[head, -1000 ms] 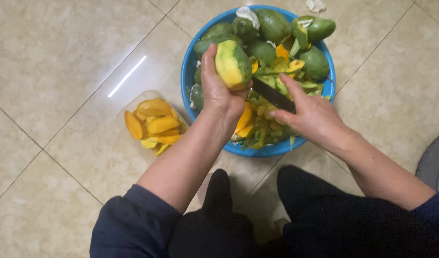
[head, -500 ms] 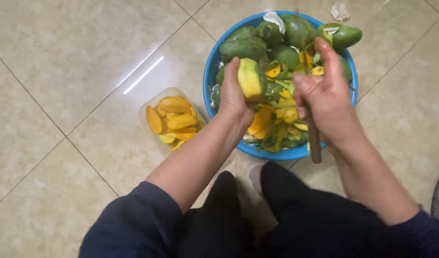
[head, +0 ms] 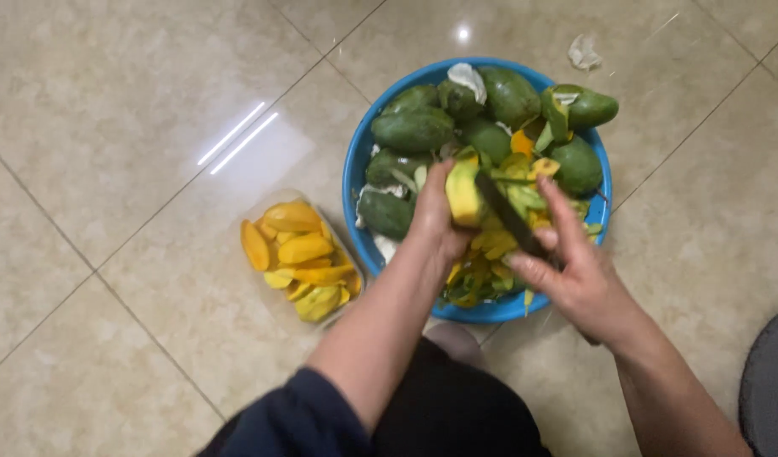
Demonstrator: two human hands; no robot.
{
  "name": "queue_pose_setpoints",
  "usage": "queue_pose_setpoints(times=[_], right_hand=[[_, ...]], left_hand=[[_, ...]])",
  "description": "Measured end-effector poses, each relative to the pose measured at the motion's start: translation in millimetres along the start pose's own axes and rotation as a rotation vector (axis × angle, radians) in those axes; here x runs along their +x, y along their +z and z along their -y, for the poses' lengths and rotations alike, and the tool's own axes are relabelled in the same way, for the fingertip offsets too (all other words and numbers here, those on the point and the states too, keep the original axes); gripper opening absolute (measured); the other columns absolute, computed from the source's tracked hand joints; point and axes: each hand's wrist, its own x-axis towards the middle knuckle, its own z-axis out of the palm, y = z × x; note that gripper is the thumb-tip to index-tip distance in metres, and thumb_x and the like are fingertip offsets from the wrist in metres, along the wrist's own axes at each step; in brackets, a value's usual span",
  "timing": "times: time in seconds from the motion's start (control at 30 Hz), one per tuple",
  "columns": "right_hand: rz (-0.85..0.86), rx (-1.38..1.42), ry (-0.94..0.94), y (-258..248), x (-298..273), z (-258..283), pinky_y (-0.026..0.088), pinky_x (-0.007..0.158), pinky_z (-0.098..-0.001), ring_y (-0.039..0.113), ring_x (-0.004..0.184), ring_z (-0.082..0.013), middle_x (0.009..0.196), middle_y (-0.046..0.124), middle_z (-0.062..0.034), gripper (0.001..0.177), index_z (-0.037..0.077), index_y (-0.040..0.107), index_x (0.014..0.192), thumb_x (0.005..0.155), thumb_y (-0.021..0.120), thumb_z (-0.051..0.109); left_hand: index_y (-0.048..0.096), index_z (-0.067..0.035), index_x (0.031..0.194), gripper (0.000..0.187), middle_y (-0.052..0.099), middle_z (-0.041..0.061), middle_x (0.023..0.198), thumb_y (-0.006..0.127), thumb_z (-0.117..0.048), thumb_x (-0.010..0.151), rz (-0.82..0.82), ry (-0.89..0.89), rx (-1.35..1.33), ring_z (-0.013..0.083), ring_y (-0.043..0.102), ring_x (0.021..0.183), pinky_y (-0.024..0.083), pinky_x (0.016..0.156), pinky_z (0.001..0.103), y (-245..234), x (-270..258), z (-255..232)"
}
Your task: Peeling and slicing mangoes into a plastic container using a knife
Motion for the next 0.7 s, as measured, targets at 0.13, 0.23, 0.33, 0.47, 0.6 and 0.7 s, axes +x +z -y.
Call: queue_pose_setpoints(times=[0.13,0.23,0.33,0.47,0.6,0.7], right_hand=[[-0.019,-0.264,0.135,6.9,1.6,-29.7,0.048,0.064,-0.0268,0.066,0.066,-0.0161,0.088,0.079,-0.0068,0.092,0.016,0.031,0.165,0.083,0.074,0.018],[0.023,-0.528,0.206,10.3,6.5,-50.2,0.047,0.052,-0.0308,0.064,0.055,-0.0161,0.072,0.073,0.0006,0.098,0.029,0.034,0.165,0.079,0.078,0.041],[0.025,-0.604,0.134,9.4,10.6,-56.3,0.055,0.057,-0.0336,0.074,0.062,-0.0181,0.088,0.082,-0.0032,0.091,0.028,0.043,0.16,0.078,0.077,0.047],[0.032,-0.668,0.148,10.4,12.0,-58.1,0.053,0.054,-0.0341,0.072,0.054,-0.0193,0.076,0.081,-0.0041,0.088,0.033,0.048,0.157,0.076,0.079,0.048],[0.006,-0.674,0.096,8.2,18.1,-57.4,0.056,0.055,-0.032,0.075,0.059,-0.0167,0.095,0.085,-0.001,0.083,0.032,0.052,0.153,0.076,0.081,0.044],[0.011,-0.701,0.029,8.9,19.7,-60.2,0.056,0.056,-0.0321,0.075,0.061,-0.017,0.099,0.083,-0.002,0.081,0.026,0.055,0.152,0.076,0.083,0.039]], left_hand=[[0.065,-0.009,0.101,0.042,0.066,0.007,0.088,0.055,-0.05,0.098,0.014,-0.106,-0.14,0.0202,0.06,0.072,0.051,0.06,0.034,-15.2,9.0,19.2],[0.062,-0.009,0.105,0.038,0.063,0.006,0.089,0.058,-0.046,0.098,0.032,-0.029,-0.27,0.0182,0.057,0.076,0.05,0.07,0.034,-16.6,7.4,28.9],[0.063,-0.005,0.105,0.032,0.066,0.009,0.091,0.055,-0.036,0.102,0.084,-0.033,-0.363,0.02,0.06,0.078,0.052,0.071,0.034,-20.7,6.0,33.6],[0.063,-0.006,0.108,0.035,0.065,0.01,0.095,0.056,-0.039,0.1,0.001,-0.095,-0.376,0.0219,0.059,0.082,0.051,0.077,0.038,-14.9,-3.0,30.7],[0.062,-0.003,0.119,0.044,0.063,0.015,0.109,0.057,-0.041,0.096,-0.093,-0.166,-0.367,0.0251,0.058,0.095,0.049,0.091,0.042,0.0,-12.8,19.5],[0.063,-0.002,0.118,0.043,0.066,0.013,0.11,0.055,-0.041,0.101,-0.035,-0.119,-0.425,0.0243,0.059,0.098,0.048,0.096,0.041,-13.6,-7.7,29.2]])
